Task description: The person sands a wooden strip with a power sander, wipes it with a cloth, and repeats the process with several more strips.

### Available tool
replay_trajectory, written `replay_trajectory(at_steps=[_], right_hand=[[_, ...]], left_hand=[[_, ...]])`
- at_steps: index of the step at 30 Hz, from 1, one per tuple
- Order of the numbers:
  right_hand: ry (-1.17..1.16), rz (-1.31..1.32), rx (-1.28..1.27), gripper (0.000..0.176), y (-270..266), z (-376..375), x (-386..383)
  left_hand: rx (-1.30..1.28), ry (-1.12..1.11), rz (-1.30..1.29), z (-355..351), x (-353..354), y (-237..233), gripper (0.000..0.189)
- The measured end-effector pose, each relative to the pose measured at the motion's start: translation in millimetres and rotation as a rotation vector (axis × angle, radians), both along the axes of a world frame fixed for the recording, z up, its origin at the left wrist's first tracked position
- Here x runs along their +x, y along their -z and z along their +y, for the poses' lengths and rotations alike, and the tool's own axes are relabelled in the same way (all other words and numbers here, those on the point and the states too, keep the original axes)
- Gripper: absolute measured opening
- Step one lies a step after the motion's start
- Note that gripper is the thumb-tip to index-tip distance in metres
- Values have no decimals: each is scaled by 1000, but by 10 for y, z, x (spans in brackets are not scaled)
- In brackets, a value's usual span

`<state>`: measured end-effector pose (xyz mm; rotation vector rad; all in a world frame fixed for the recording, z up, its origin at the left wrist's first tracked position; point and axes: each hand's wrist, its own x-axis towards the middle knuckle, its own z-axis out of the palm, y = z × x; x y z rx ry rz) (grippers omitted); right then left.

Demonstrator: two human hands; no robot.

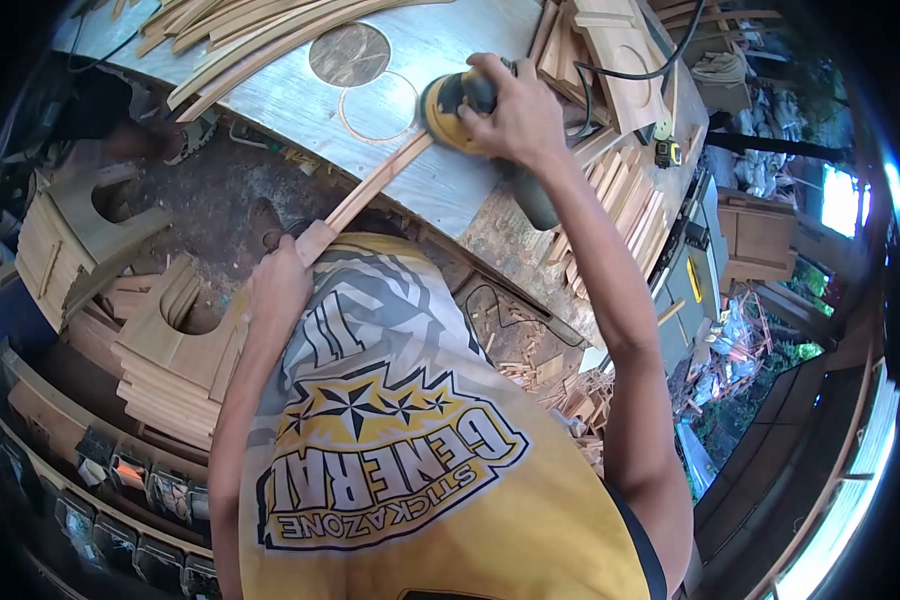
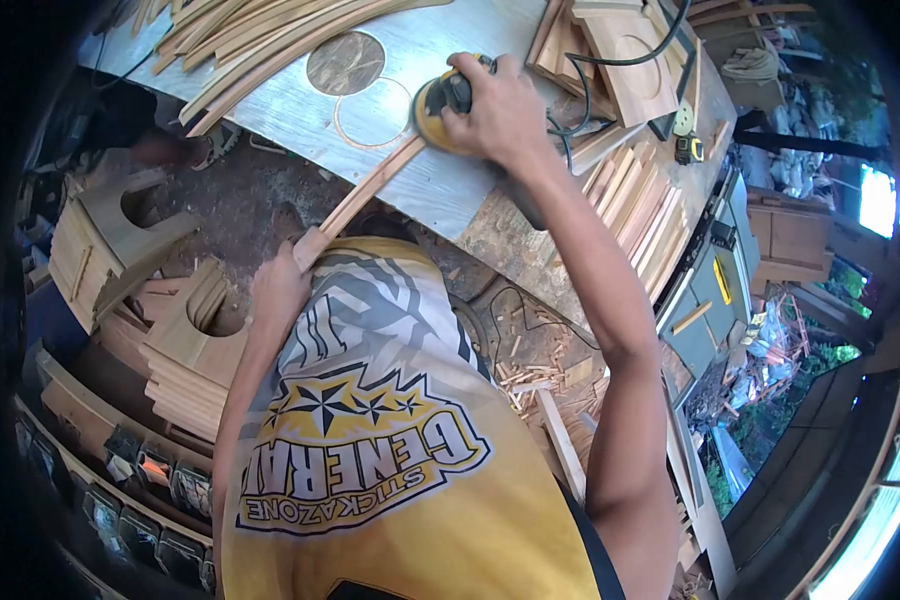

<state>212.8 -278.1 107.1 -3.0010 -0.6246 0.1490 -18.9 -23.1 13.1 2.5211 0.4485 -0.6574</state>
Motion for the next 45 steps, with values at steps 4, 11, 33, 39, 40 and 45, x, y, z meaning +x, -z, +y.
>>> replay_trajectory(at_steps=[4,11,33,39,40,45], right_hand=[[-95,115,82,56,-85,294,-620],[8,18,41,61,-32,179,-229],[317,133,292,50,-123,318,-841],[483,89,294,52,-1,279,-679],[512,34,293,52,64,219,-642],[531,89,302,51,29,177,-657]], left_hand=[[-45,-21,4,-93,140,81,24],[-85,-13,3,-63,133,49,24],[-26,4,50,-123,156,115,32],[12,36,140,-163,267,87,35],[12,40,130,-170,292,58,37],[33,62,212,-171,317,51,41]])
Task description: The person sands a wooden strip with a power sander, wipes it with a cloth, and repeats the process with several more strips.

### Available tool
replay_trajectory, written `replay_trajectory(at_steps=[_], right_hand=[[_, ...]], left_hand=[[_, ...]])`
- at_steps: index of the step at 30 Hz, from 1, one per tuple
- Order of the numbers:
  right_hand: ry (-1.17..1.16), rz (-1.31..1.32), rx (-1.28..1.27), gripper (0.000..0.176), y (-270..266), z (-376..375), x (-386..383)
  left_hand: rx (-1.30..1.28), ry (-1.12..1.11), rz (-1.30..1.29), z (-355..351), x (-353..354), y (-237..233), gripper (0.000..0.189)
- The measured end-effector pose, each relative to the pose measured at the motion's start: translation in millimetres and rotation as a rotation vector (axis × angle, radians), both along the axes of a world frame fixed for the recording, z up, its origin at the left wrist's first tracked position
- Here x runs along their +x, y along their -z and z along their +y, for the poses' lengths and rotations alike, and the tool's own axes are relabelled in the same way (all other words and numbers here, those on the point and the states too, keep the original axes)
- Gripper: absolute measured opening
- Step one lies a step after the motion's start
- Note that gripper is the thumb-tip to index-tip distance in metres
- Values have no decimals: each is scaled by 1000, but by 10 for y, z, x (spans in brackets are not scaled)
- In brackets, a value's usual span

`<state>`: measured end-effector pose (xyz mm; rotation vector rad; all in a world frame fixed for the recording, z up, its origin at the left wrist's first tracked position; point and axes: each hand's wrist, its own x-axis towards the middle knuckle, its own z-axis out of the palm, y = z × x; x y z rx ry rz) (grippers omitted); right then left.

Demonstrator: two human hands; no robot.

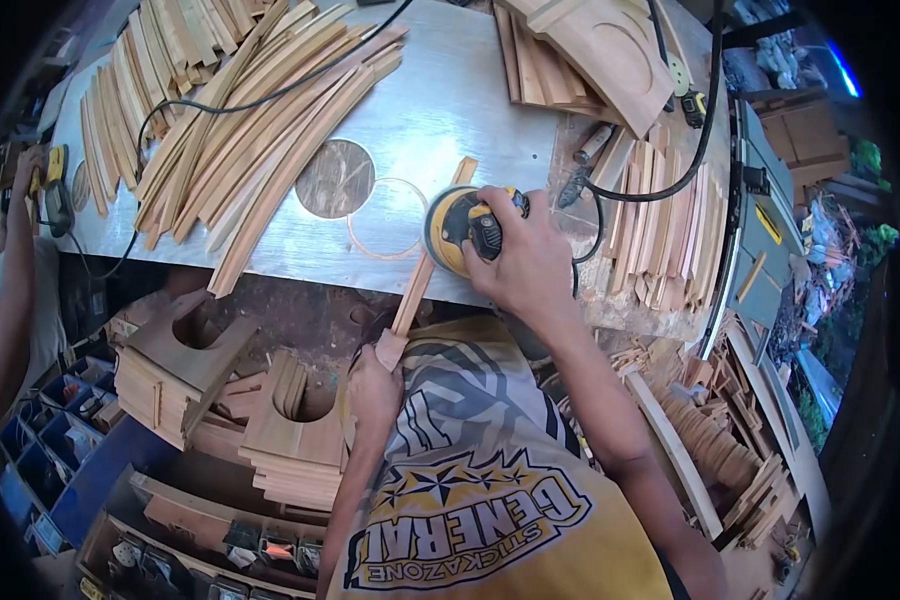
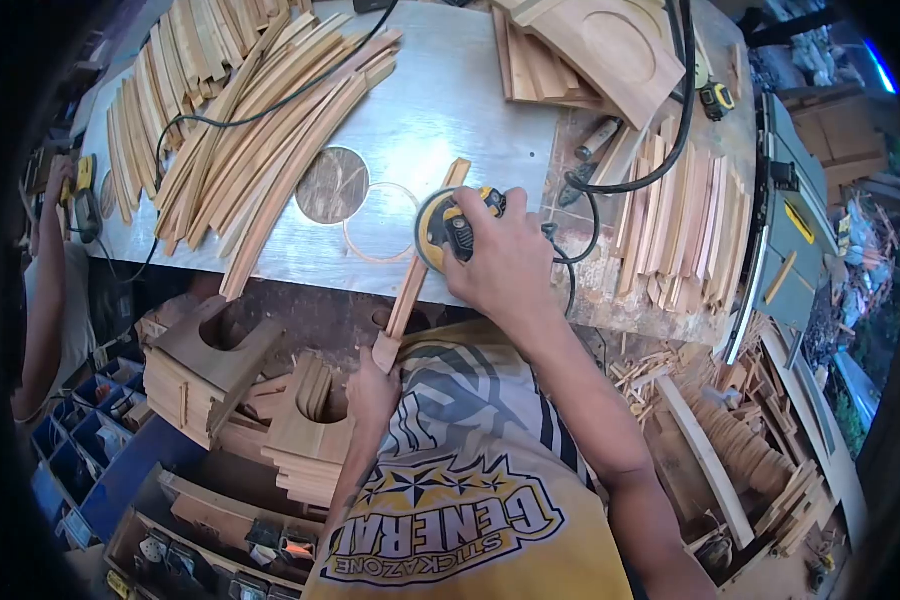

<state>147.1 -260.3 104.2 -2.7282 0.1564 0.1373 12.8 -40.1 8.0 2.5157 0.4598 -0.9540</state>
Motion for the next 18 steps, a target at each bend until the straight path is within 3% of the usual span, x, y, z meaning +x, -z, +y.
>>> replay_trajectory(at_steps=[6,10,18], right_hand=[[52,-50,-22,50,46,-140,341],[-76,-79,-2,51,33,-79,143],[-11,-22,-63,54,39,-147,257]], left_hand=[[11,29,-23,10,-39,29,41],[-34,20,-61,36,-118,145,39],[-49,29,-43,40,-56,116,36]])
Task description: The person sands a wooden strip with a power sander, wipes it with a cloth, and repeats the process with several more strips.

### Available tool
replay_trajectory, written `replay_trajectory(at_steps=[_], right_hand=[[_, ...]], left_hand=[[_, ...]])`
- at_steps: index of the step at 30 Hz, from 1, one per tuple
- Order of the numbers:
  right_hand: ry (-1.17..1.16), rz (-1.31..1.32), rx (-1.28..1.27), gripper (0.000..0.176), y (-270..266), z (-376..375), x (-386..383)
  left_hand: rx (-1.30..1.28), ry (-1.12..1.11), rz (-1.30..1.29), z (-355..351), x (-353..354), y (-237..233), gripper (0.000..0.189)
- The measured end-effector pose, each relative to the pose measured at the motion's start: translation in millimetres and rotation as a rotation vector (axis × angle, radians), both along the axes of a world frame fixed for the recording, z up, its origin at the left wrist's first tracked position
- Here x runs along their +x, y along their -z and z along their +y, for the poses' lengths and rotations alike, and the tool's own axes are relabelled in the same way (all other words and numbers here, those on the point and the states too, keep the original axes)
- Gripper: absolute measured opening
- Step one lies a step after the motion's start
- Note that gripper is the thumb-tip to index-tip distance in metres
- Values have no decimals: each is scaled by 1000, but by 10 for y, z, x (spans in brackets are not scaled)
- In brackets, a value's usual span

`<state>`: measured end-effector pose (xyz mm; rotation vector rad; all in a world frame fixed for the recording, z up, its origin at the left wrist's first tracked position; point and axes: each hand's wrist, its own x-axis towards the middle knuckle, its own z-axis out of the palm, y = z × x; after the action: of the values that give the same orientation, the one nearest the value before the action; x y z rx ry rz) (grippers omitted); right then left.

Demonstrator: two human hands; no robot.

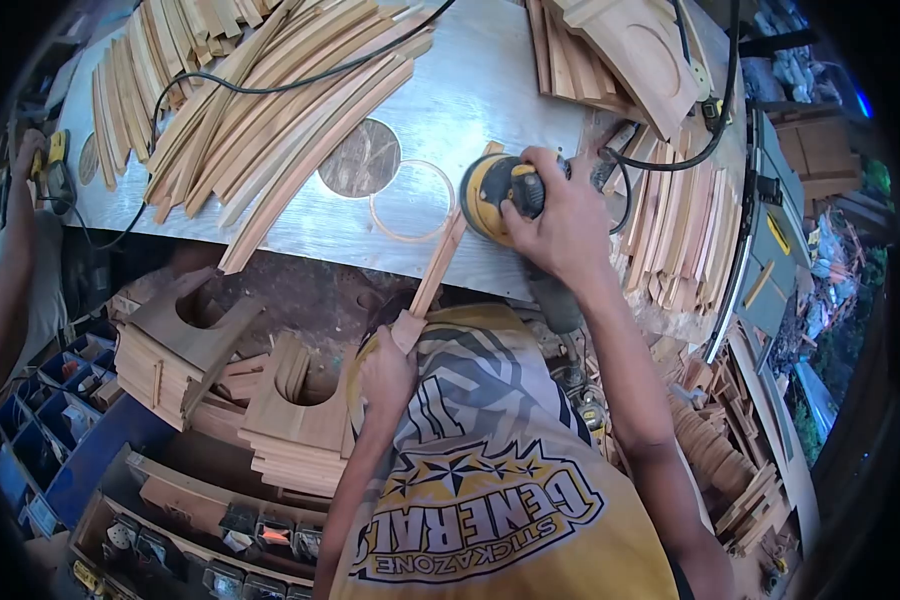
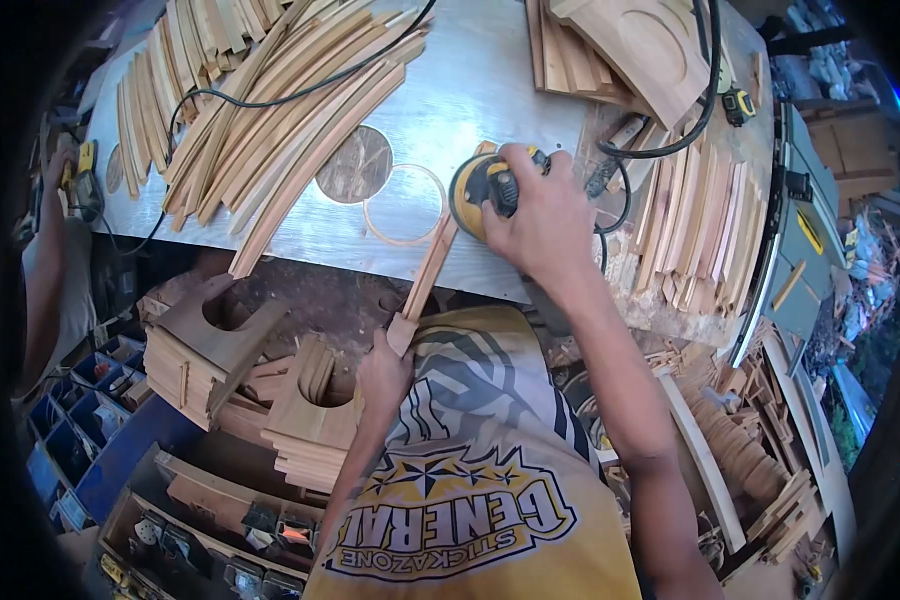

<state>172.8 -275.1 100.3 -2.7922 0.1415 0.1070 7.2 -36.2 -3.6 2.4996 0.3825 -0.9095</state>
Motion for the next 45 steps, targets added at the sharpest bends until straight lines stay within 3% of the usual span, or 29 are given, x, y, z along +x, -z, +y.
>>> replay_trajectory(at_steps=[8,10,16,18,22,28,30,36,41,45], right_hand=[[-24,-23,-32,53,39,-81,138],[-104,-132,-173,50,107,24,-55],[-126,62,-94,53,-160,61,-343],[-99,54,-71,54,-291,46,-347],[-216,-88,-108,53,-318,258,-101],[-482,101,-175,51,-256,719,-150],[-560,35,-144,52,-196,763,-193],[-483,-59,-163,52,-136,709,47],[-619,-5,-73,56,-151,840,-268],[-461,-29,-67,57,-127,549,-21]], left_hand=[[-20,30,-107,-10,32,115,36],[-59,36,-96,-54,135,87,37],[-107,-56,-58,-112,366,15,36],[-92,-24,-155,-33,378,90,34],[-131,31,-135,29,564,65,31],[-165,80,-152,186,698,110,30],[-173,59,-135,187,745,118,30],[-180,6,-123,184,705,141,35],[-148,46,-133,282,716,131,35],[-83,83,-161,504,572,50,25]])
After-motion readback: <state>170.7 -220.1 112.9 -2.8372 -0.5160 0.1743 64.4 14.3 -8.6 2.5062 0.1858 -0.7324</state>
